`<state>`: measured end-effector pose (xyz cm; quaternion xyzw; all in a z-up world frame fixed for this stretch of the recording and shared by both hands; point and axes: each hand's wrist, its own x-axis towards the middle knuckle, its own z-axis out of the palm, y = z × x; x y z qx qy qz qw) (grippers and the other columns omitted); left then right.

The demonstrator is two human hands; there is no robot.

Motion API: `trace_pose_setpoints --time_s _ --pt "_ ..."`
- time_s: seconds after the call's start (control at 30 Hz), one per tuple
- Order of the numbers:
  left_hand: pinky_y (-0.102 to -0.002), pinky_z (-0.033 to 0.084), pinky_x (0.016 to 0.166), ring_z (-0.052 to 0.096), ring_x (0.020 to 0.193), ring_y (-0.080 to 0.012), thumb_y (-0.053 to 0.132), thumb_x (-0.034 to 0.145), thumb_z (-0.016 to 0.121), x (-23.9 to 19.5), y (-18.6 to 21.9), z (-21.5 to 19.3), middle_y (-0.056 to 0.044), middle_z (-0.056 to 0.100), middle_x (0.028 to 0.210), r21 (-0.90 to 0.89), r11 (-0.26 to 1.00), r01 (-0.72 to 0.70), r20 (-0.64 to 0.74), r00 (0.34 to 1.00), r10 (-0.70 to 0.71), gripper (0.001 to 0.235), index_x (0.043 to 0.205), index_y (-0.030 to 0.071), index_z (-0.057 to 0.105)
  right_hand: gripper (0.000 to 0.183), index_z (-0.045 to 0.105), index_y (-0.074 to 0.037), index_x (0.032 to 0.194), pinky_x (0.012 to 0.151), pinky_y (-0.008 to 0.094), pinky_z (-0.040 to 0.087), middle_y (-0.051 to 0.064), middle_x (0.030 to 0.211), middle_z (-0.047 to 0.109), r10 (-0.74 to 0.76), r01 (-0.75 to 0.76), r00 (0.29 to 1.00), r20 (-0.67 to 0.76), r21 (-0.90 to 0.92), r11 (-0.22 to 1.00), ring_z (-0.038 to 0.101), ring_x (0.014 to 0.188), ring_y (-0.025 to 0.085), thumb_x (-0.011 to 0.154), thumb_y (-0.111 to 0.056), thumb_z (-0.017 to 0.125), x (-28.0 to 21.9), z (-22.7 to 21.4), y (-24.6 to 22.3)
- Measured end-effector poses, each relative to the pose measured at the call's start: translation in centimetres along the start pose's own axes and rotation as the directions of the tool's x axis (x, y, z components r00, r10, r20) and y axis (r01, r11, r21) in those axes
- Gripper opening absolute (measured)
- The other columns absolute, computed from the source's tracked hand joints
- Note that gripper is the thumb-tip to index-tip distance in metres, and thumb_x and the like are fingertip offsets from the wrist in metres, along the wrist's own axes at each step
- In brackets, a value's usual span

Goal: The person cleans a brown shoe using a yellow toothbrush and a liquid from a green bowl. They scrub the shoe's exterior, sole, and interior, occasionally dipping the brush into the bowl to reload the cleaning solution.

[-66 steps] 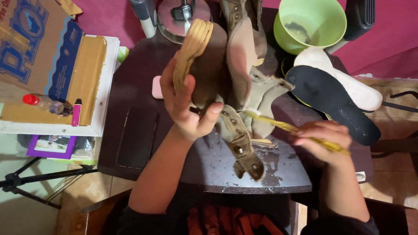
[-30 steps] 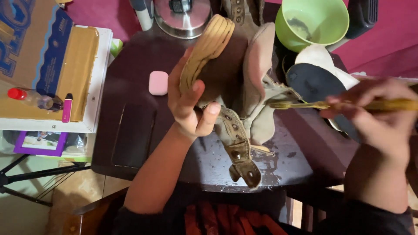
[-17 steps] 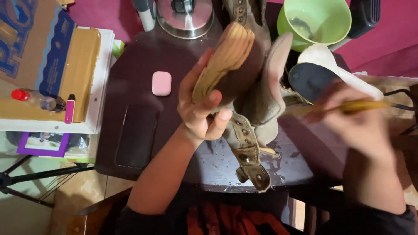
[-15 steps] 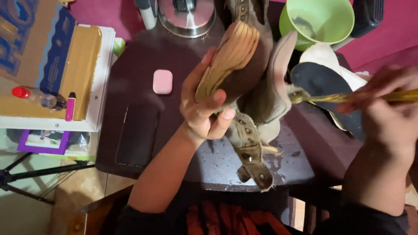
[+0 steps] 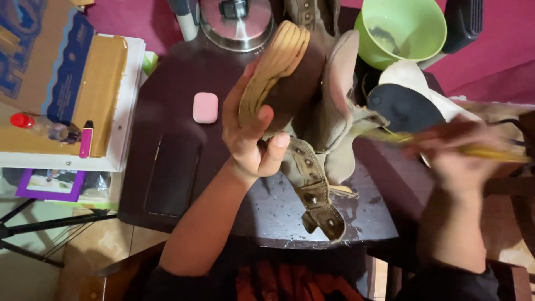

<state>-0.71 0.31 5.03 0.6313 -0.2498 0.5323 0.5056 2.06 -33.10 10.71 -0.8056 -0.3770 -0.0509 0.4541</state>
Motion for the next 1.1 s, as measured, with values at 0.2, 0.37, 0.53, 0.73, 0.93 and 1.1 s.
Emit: trace_pose_setpoints --time_s 0.2,0.37,0.53,0.73,0.93,1.1 --pt "-0.06 0.05 0.127 0.044 0.151 -0.0474 0.031 0.113 0.054 0.0 0.2 -0.2 -0.029 0.035 0.156 0.157 0.987 0.018 -0.014 1.0 -0.016 0.046 0.157 0.031 0.04 0.009 0.063 -0.01 0.093 0.053 0.018 0.067 0.008 0.089 0.067 -0.277 0.296 0.953 -0.12 0.183 0.938 0.077 0.067 0.013 0.095 -0.018 0.067 -0.9 1.3 2.2" --pt "-0.061 0.047 0.128 0.042 0.151 -0.0462 0.032 0.111 0.057 -0.4 0.0 0.0 -0.02 0.035 0.158 0.093 0.996 0.0 -0.002 1.0 0.0 0.047 0.156 0.032 0.043 0.011 0.057 -0.007 0.093 0.052 0.029 0.066 0.011 0.078 0.065 -0.156 0.257 0.908 -0.388 0.222 0.941 0.074 0.066 0.021 0.101 -0.01 0.065 -2.8 2.4 3.6" --pt "-0.064 0.046 0.127 0.041 0.15 -0.0501 0.03 0.111 0.056 -0.8 0.3 0.2 -0.024 0.034 0.157 0.018 1.0 -0.014 0.019 1.0 0.014 0.049 0.158 0.035 0.041 0.011 0.051 -0.008 0.087 0.044 0.024 0.062 0.01 0.079 0.057 -0.142 0.242 0.938 -0.316 0.302 0.922 0.074 0.06 0.021 0.093 -0.004 0.059 -2.4 2.8 2.7" --pt "-0.066 0.047 0.125 0.043 0.148 -0.0532 0.032 0.11 0.056 -0.8 0.2 -0.1 -0.024 0.034 0.156 0.016 1.0 -0.016 0.037 0.999 0.015 0.05 0.157 0.038 0.041 0.018 0.057 -0.013 0.078 0.05 0.023 0.051 0.006 0.073 0.066 -0.133 0.157 0.983 -0.129 0.193 0.969 0.066 0.058 0.012 0.092 -0.014 0.067 -1.7 4.9 0.7" --pt "-0.064 0.047 0.126 0.043 0.149 -0.0478 0.032 0.11 0.056 -0.9 0.2 -0.1 -0.023 0.035 0.156 0.053 0.999 -0.007 0.025 1.0 0.006 0.05 0.157 0.037 0.04 0.017 0.047 -0.011 0.079 0.048 0.028 0.042 0.003 0.068 0.048 0.009 0.04 0.97 -0.243 0.195 0.98 0.052 0.05 0.014 0.091 -0.013 0.059 -2.9 1.9 0.7" --pt "-0.06 0.051 0.125 0.043 0.15 -0.0469 0.034 0.111 0.056 -0.8 0.1 0.1 -0.026 0.035 0.156 0.07 0.998 0.005 0.015 1.0 -0.006 0.048 0.157 0.035 0.041 0.021 0.06 -0.022 0.08 0.065 0.027 0.041 -0.004 0.073 0.059 0.047 -0.027 0.981 -0.187 0.105 0.994 0.051 0.067 0.009 0.094 -0.036 0.067 -2.3 4.3 -0.2"
